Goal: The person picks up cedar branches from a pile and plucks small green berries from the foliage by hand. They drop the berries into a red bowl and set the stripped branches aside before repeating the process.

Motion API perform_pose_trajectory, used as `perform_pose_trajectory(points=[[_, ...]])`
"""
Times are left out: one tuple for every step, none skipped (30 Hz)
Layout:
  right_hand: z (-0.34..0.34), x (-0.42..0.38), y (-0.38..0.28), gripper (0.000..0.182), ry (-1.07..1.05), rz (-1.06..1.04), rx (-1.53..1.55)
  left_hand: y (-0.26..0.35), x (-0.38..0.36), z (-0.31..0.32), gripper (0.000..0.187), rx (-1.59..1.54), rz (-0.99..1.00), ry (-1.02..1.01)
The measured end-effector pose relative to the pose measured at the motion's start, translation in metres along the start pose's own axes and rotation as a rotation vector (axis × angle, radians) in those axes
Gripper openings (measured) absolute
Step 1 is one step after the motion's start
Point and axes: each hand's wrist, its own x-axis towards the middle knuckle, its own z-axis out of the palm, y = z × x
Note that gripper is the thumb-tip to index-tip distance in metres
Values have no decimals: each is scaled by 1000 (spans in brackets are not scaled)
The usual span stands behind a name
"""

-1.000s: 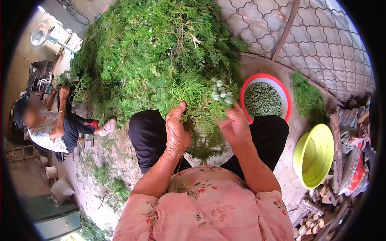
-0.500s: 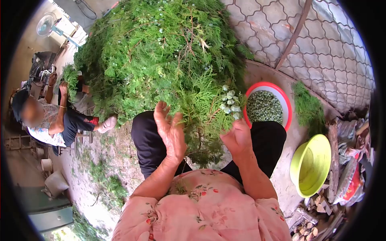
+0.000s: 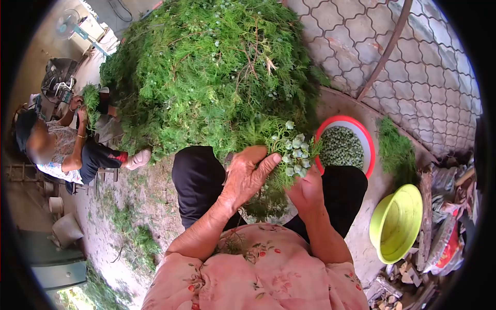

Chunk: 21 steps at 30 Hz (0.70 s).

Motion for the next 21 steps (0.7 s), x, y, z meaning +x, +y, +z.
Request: perform_pose_trajectory(points=[[-2, 0, 1, 32, 62, -41, -155, -4, 0, 3, 38, 1, 1, 2], [-3, -1, 2, 32, 60, -42, -155, -7, -1, 6, 37, -159, -51, -4], [-4, -1, 2, 33, 66, -28, -129, -7, -1, 8, 36, -320, -105, -11], [-6, -2, 2, 34, 73, -15, -103, -4, -2, 8, 31, -361, -116, 18], [-13, -5, 3, 34, 74, -17, -103, -4, -2, 10, 31, -361, -114, 16], [-18, -8, 2, 35, 121, -54, -386, -7, -2, 12, 29, -343, -94, 32], [-22, -10, 2, 35, 168, -89, -669, -10, -3, 14, 27, -325, -75, 48], [-24, -11, 0, 35, 171, -90, -670, -17, -4, 20, 20, -270, 29, 107], [-15, -11, -7, 29, 102, -104, -517, -19, -6, 22, 20, -272, 30, 103], [-8, -11, -13, 24, 33, -116, -364, -21, -8, 24, 17, -218, 31, 135], [-5, -12, -19, 24, 37, -118, -365, -21, -9, 26, 14, -163, 32, 167], [-5, -13, -26, 21, 50, -143, -669, -21, -9, 25, 13, -38, 96, 196], [-7, -13, -33, 19, 61, -165, -974, -22, -11, 24, 13, -39, 95, 193], [-14, -7, -37, 15, 32, -250, -1098, -23, -12, 22, 15, 7, 98, 185], [-15, -5, -44, 15, 34, -250, -1098, -23, -14, 22, 17, 54, 102, 176], [-15, -4, -51, 14, 146, -301, -1119, -24, -14, 24, 21, -20, 96, 191], [-13, -4, -57, 13, 261, -352, -1136, -24, -15, 24, 21, -23, 98, 184], [-11, -2, -62, 13, 287, -364, -1070, -25, -16, 24, 22, -39, 115, 177], [-7, -1, -66, 13, 299, -365, -1070, -25, -17, 24, 24, -55, 132, 168], [1, 0, -70, 14, 240, -333, -1066, -25, -17, 25, 25, 4, 176, 164], [9, 1, -72, 16, 182, -301, -1060, -23, -17, 26, 25, 0, 179, 153]])
